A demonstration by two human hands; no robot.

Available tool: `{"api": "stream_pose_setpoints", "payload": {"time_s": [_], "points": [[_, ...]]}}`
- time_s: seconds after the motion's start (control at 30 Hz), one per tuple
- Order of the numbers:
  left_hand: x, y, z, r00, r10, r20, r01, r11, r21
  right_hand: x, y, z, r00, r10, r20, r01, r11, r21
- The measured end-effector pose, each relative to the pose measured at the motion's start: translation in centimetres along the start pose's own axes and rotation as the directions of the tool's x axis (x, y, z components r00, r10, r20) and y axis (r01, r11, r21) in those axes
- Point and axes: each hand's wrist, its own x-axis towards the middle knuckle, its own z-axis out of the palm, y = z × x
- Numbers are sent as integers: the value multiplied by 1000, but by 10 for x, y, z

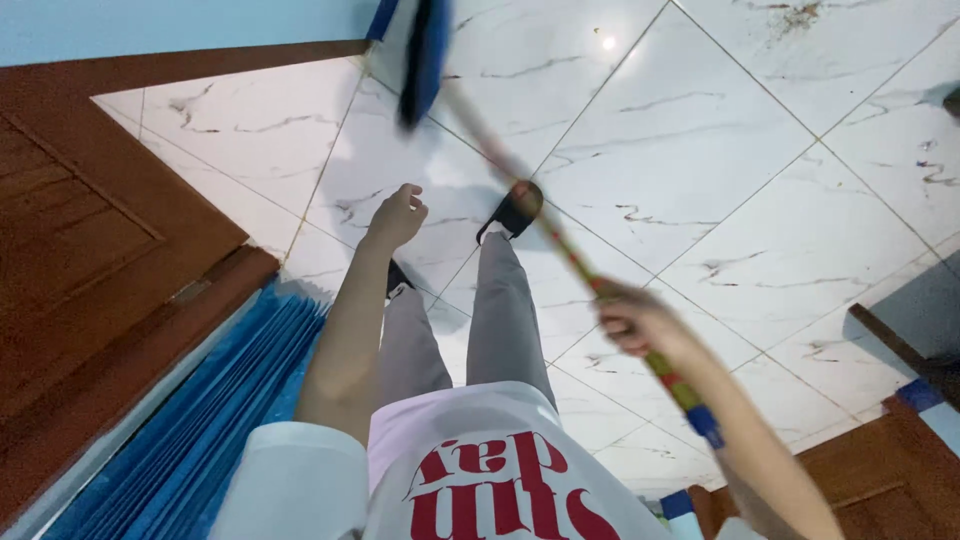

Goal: Sweeping the floor with a broom and moving furniture to reach corners.

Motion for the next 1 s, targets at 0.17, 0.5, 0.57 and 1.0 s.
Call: {"api": "stream_pose_setpoints", "payload": {"time_s": [0.17, 0.5, 0.57, 1.0], "points": [[7, 20, -9, 999, 43, -24, -44, 999, -11, 82, 68, 34, 989, 94, 114, -62, 965, -254], [12, 45, -13, 995, 95, -33, -95, 995, 9, -8, -62, -141, 924, -250, -290, 56, 837, -544], [12, 46, -12, 994, 102, -44, -101, 995, 19, -18, -109, -167, 849, -325, -417, -64, 720, -691], [20, 25, -2, 999, 42, -25, -41, 999, 27, -34, -134, -112, 730, -582, -359, 474, 809, -347]]}}
